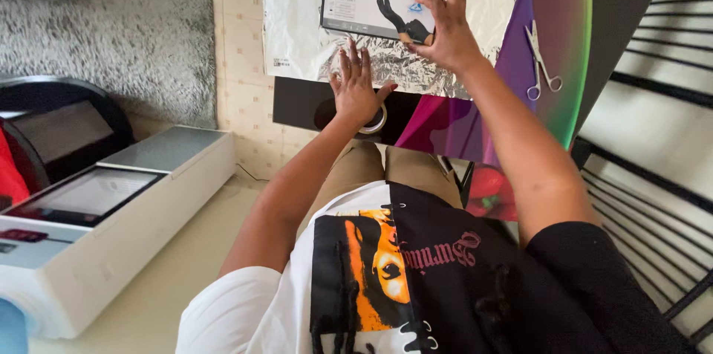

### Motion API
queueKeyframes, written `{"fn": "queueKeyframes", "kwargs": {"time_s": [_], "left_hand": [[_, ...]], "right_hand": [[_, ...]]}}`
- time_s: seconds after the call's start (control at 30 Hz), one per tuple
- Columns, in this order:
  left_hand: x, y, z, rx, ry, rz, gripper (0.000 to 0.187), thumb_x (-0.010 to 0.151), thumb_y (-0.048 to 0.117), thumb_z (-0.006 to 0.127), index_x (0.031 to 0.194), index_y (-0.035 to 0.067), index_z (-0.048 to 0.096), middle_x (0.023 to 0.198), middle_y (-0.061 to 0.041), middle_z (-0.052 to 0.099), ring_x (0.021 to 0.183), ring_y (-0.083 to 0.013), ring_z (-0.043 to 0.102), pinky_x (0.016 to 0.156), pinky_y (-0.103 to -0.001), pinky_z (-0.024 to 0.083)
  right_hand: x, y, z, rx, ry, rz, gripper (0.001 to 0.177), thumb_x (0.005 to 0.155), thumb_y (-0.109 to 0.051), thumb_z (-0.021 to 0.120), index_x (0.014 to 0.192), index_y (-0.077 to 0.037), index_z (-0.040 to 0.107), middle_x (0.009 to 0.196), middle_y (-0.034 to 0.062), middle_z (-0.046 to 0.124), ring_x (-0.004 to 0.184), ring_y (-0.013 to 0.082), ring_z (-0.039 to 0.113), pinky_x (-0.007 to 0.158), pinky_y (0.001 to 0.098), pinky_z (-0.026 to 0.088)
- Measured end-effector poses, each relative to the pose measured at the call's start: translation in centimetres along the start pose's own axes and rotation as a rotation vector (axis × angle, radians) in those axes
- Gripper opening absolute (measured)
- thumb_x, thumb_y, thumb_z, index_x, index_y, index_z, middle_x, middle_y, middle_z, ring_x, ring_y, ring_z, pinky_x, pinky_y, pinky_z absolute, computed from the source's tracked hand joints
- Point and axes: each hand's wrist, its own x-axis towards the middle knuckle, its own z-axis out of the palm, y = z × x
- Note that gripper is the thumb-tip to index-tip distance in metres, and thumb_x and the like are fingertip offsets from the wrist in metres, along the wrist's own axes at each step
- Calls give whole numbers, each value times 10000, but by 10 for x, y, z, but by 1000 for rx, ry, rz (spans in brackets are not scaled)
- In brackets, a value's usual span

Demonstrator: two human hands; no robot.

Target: The person wraps a small rectangular box with gold foil paper on a dark table. They use scissors to cut the paper, fold the edges, and secure the folds with clear adhesive tape. The person repeatedly adjusts the paper and tape to ensure a neat finish.

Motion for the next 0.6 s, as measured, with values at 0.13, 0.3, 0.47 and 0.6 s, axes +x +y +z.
{"fn": "queueKeyframes", "kwargs": {"time_s": [0.13,0.3,0.47,0.6], "left_hand": [[-1,-4,-2,24,-72,12,1074,897,731,593,1627,52,192,1718,-166,-13,1578,-386,18,1157,-710,186],[1,-5,-14,54,-128,18,1089,895,744,563,1635,66,139,1714,-160,-11,1578,-380,8,1169,-704,153],[0,-5,-16,64,-156,19,1086,911,747,547,1640,69,113,1710,-166,-16,1581,-377,-8,1189,-699,117],[0,-5,-17,90,-174,38,1084,906,729,558,1634,70,97,1707,-179,-44,1570,-386,-21,1186,-691,107]], "right_hand": [[2,1,-8,11,-27,2,842,786,-290,1035,1437,-184,512,1688,168,164,1588,426,136,1269,507,309],[3,-5,-18,197,-83,107,746,805,-289,980,1384,-201,517,1691,161,182,1619,406,170,1229,438,420],[6,-7,-16,49,-62,9,785,795,-288,1017,1391,-206,513,1704,139,195,1621,400,152,1340,510,299],[6,-4,-14,26,-58,-8,800,840,-333,1020,1434,-219,495,1716,154,183,1625,419,122,1312,528,253]]}}
